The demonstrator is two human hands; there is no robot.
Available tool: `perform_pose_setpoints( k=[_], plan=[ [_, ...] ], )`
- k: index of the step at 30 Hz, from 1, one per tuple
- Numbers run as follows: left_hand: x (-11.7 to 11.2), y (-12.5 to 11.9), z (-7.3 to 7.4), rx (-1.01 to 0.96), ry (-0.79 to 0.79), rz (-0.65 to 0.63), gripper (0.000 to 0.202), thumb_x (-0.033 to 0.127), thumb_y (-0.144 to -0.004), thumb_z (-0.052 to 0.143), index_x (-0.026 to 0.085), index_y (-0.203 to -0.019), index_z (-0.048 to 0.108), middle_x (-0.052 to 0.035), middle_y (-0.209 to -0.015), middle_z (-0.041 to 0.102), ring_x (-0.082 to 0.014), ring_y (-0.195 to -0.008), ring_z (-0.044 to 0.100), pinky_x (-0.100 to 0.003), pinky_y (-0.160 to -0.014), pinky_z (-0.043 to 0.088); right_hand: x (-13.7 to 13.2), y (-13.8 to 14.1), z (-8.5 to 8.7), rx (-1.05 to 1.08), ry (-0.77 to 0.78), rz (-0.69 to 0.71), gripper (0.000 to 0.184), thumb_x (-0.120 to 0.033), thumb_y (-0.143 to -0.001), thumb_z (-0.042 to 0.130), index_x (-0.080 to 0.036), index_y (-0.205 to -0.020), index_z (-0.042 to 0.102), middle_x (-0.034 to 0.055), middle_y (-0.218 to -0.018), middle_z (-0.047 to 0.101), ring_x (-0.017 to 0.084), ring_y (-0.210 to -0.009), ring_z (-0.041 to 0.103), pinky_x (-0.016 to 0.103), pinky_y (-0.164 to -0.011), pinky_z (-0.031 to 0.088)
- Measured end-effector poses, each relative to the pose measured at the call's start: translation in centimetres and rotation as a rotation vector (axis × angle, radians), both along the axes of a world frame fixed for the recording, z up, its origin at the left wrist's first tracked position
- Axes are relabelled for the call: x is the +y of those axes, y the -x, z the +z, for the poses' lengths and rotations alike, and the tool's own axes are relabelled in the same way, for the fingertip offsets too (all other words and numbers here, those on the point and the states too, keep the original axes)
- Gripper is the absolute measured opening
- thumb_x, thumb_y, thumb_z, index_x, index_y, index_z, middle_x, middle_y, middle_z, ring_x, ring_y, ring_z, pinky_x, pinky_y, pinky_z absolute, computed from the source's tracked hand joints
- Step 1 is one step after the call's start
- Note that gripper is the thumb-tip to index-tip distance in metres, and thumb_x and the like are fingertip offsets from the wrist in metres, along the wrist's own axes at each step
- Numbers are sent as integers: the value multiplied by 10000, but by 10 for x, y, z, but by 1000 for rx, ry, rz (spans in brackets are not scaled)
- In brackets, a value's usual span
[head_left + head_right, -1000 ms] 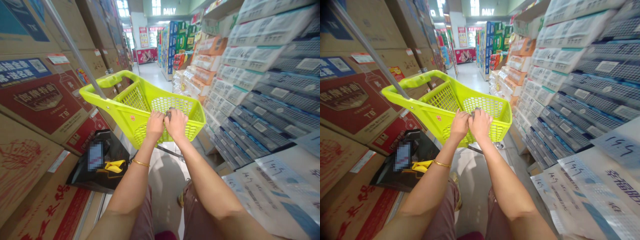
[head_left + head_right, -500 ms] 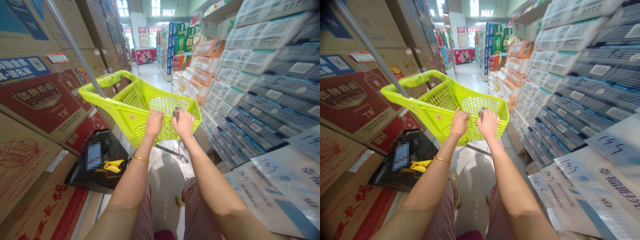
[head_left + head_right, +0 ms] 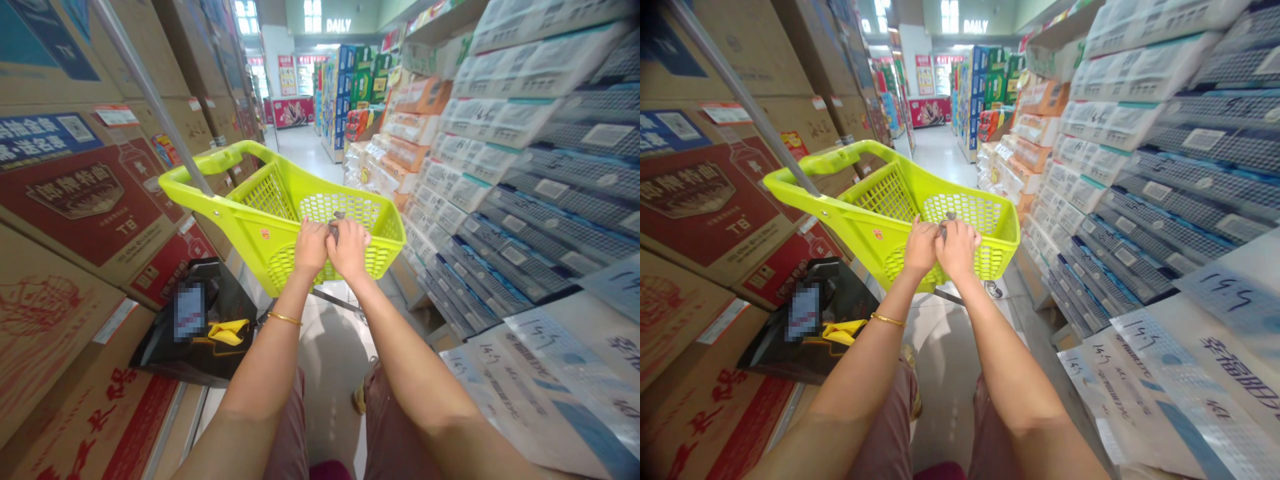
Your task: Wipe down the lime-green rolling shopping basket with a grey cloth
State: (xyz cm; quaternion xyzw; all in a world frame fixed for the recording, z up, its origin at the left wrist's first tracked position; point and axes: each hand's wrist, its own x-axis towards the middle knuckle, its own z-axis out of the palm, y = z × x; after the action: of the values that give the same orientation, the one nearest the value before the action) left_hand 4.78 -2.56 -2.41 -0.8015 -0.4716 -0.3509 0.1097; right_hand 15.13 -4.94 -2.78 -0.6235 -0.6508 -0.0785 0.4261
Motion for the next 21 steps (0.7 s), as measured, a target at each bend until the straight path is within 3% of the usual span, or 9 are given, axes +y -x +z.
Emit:
perform_pose_setpoints(
  k=[7, 16, 21],
  plan=[
    [1, 3, 1, 7, 0, -22, 260, 144, -910, 369, 197, -784, 591, -28, -825, 637, -182, -887, 566, -432, -1102, 307, -3, -3, 1, -74, 11, 28, 268, -280, -851, 444, -219, -1077, 573, 74, -1083, 597, 243, -1004, 471, 382, -883, 279],
    [2, 3, -2, -7, -19, -42, 273, 118, -888, 369, 204, -894, 628, -35, -909, 657, -189, -923, 567, -463, -1104, 302, -4, -41, 4, 62, 59, -240, 249, -274, -777, 460, -198, -959, 612, 93, -974, 615, 271, -946, 498, 403, -841, 320],
    [1, 0, -4, -14, -34, -20, 270, 129, -894, 365, 203, -869, 623, -37, -879, 652, -195, -909, 565, -457, -1094, 309, -3, -32, 3, 77, 49, -217, 259, -264, -786, 450, -197, -979, 609, 96, -994, 601, 270, -961, 485, 414, -855, 314]
  ],
)
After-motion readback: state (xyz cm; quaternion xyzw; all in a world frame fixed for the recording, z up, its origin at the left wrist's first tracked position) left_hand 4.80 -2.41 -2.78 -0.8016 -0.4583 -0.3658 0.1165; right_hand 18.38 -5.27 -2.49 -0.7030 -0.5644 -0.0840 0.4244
